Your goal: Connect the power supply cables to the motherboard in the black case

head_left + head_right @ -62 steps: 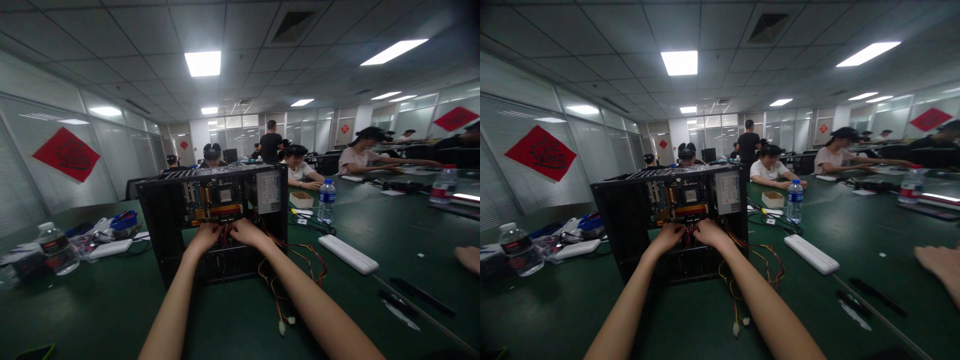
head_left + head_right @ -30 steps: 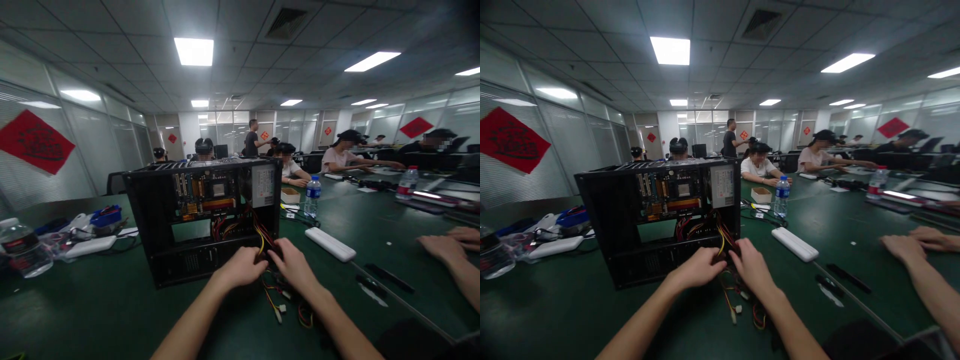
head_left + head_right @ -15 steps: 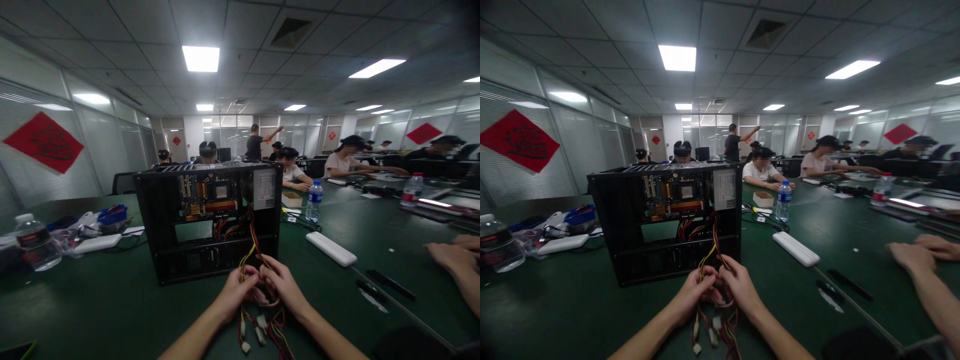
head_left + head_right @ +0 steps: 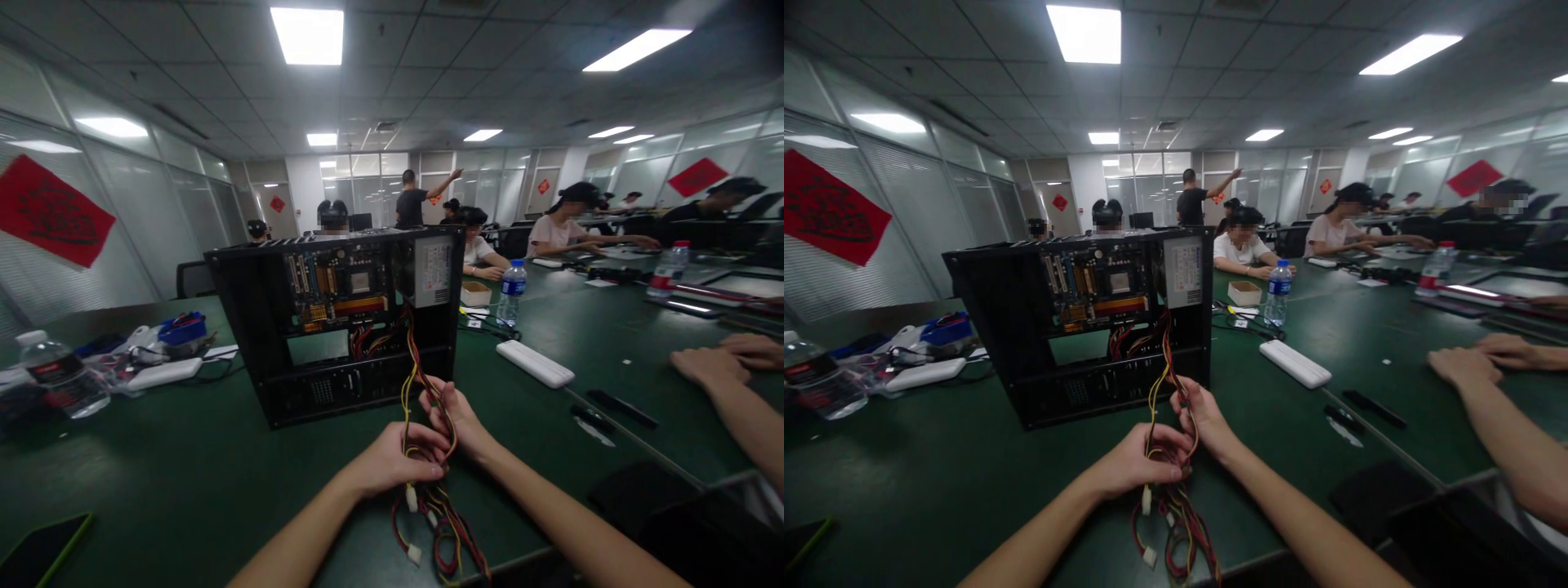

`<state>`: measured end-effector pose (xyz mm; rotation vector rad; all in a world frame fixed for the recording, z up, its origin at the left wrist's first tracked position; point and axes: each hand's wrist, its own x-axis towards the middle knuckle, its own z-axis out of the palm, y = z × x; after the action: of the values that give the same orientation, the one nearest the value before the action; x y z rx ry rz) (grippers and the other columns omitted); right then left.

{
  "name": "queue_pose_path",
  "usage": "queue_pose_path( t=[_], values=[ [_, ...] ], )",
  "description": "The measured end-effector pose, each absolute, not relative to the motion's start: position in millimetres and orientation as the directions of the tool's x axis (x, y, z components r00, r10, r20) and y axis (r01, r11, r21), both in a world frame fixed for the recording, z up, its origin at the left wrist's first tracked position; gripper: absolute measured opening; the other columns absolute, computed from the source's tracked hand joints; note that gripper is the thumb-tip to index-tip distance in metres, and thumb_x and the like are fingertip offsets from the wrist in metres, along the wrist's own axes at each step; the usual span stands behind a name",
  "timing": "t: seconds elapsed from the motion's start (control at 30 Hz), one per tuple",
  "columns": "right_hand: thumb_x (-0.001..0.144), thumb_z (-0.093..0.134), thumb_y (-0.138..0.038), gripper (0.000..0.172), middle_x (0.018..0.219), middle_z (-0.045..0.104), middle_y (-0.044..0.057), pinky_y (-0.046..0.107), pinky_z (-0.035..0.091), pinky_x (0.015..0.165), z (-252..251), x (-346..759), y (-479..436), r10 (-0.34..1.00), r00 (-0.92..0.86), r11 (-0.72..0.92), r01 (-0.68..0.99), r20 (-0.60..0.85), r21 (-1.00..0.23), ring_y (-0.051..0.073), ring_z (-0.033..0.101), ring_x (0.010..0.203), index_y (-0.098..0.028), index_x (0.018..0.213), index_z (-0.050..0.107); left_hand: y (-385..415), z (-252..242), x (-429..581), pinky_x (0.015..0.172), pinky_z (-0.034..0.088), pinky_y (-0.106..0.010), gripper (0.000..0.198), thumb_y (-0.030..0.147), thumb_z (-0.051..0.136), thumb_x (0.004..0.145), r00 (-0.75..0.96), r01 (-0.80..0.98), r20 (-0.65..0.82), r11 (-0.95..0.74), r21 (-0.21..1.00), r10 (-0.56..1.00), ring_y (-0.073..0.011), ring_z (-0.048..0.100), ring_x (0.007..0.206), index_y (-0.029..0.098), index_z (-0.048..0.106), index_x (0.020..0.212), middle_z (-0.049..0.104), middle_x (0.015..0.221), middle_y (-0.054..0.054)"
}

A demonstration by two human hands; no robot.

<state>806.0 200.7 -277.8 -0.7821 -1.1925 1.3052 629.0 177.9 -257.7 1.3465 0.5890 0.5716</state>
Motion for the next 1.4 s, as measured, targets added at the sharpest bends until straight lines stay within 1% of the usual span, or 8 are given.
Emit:
queue_pose_path(
  t=[0.23, 0.47, 0.8, 0.9, 1.03, 1.13, 1.23, 1.4],
  values=[
    [0.069, 0.056, -0.097, 0.097, 0.068, 0.050, -0.005, 0.015, 0.025, 0.030, -271, 808, 198, 0.980, -0.097, 0.131, -0.326, 0.171, -0.936, 0.001, 0.028, 0.034, -0.015, 0.121, 0.061, 185, -250, 615, 0.083, 0.051, -0.027, 0.058, 0.025, 0.093, 0.064, 0.808, -0.093, -0.071, 0.245, 0.965, 0.585, -0.0189, 0.070, 0.092, 0.015, 0.076, 0.118, 0.073, 0.120, -0.016],
    [0.067, 0.056, -0.098, 0.097, 0.063, 0.048, -0.007, 0.014, 0.017, 0.030, -268, 813, 199, 0.995, -0.013, 0.092, -0.347, 0.102, -0.933, 0.000, 0.020, 0.034, -0.014, 0.116, 0.062, 188, -245, 611, 0.074, 0.051, -0.026, 0.049, 0.024, 0.094, 0.059, 0.747, -0.279, -0.001, 0.316, 0.907, 0.664, -0.0177, 0.070, 0.082, 0.013, 0.075, 0.103, 0.076, 0.095, -0.011],
    [0.083, 0.056, -0.084, 0.071, 0.068, 0.044, -0.006, 0.016, 0.012, 0.033, -253, 829, 202, 0.995, -0.090, -0.013, -0.561, 0.046, -0.828, 0.001, 0.012, 0.040, -0.018, 0.108, 0.063, 196, -245, 592, 0.077, 0.053, -0.029, 0.051, 0.003, 0.072, 0.053, 0.735, -0.289, 0.001, 0.311, 0.905, 0.678, -0.0259, 0.070, 0.102, 0.014, 0.074, 0.102, 0.075, 0.107, -0.013],
    [0.086, 0.056, -0.079, 0.065, 0.067, 0.042, -0.005, 0.017, 0.018, 0.036, -247, 837, 199, 0.990, -0.127, -0.017, -0.554, 0.065, -0.832, 0.005, 0.019, 0.044, -0.020, 0.110, 0.063, 200, -244, 578, 0.070, 0.054, -0.024, 0.052, 0.002, 0.069, 0.054, 0.716, -0.321, 0.023, 0.301, 0.898, 0.697, -0.0241, 0.070, 0.101, 0.015, 0.075, 0.104, 0.074, 0.112, -0.012],
    [0.084, 0.057, -0.079, 0.064, 0.074, 0.054, 0.001, 0.025, 0.047, 0.058, -250, 834, 194, 0.965, -0.227, 0.026, -0.418, 0.132, -0.908, 0.014, 0.051, 0.062, -0.020, 0.111, 0.062, 205, -240, 561, 0.076, 0.056, -0.026, 0.053, 0.000, 0.068, 0.055, 0.658, -0.371, 0.065, 0.248, 0.895, 0.750, -0.0225, 0.070, 0.102, 0.018, 0.075, 0.104, 0.072, 0.117, -0.008],
    [0.091, 0.055, -0.070, 0.056, 0.088, 0.061, 0.007, 0.034, 0.051, 0.077, -262, 823, 189, 0.923, -0.263, 0.274, -0.061, 0.280, -0.960, 0.019, 0.059, 0.082, -0.017, 0.107, 0.063, 205, -244, 554, 0.085, 0.055, -0.030, 0.054, 0.000, 0.064, 0.053, 0.628, -0.346, 0.055, 0.215, 0.913, 0.776, -0.0233, 0.070, 0.103, 0.017, 0.075, 0.102, 0.073, 0.114, -0.008],
    [0.095, 0.060, -0.049, 0.037, 0.101, 0.061, 0.010, 0.038, 0.049, 0.086, -275, 812, 185, 0.799, -0.372, 0.591, 0.339, 0.473, -0.732, 0.021, 0.057, 0.092, -0.016, 0.110, 0.063, 203, -252, 554, 0.087, 0.052, -0.031, 0.052, 0.001, 0.063, 0.054, 0.650, -0.234, -0.024, 0.229, 0.945, 0.760, -0.0234, 0.071, 0.100, 0.014, 0.073, 0.103, 0.073, 0.111, -0.011],
    [0.097, 0.061, -0.035, 0.046, 0.132, 0.053, 0.018, 0.045, 0.045, 0.108, -282, 801, 179, 0.712, -0.481, 0.701, 0.438, 0.512, -0.563, 0.027, 0.052, 0.124, -0.013, 0.135, 0.047, 198, -265, 564, 0.087, 0.047, -0.028, 0.048, 0.004, 0.068, 0.062, 0.654, -0.110, -0.085, 0.206, 0.972, 0.752, -0.0178, 0.068, 0.094, 0.014, 0.071, 0.109, 0.074, 0.108, -0.010]
  ],
)
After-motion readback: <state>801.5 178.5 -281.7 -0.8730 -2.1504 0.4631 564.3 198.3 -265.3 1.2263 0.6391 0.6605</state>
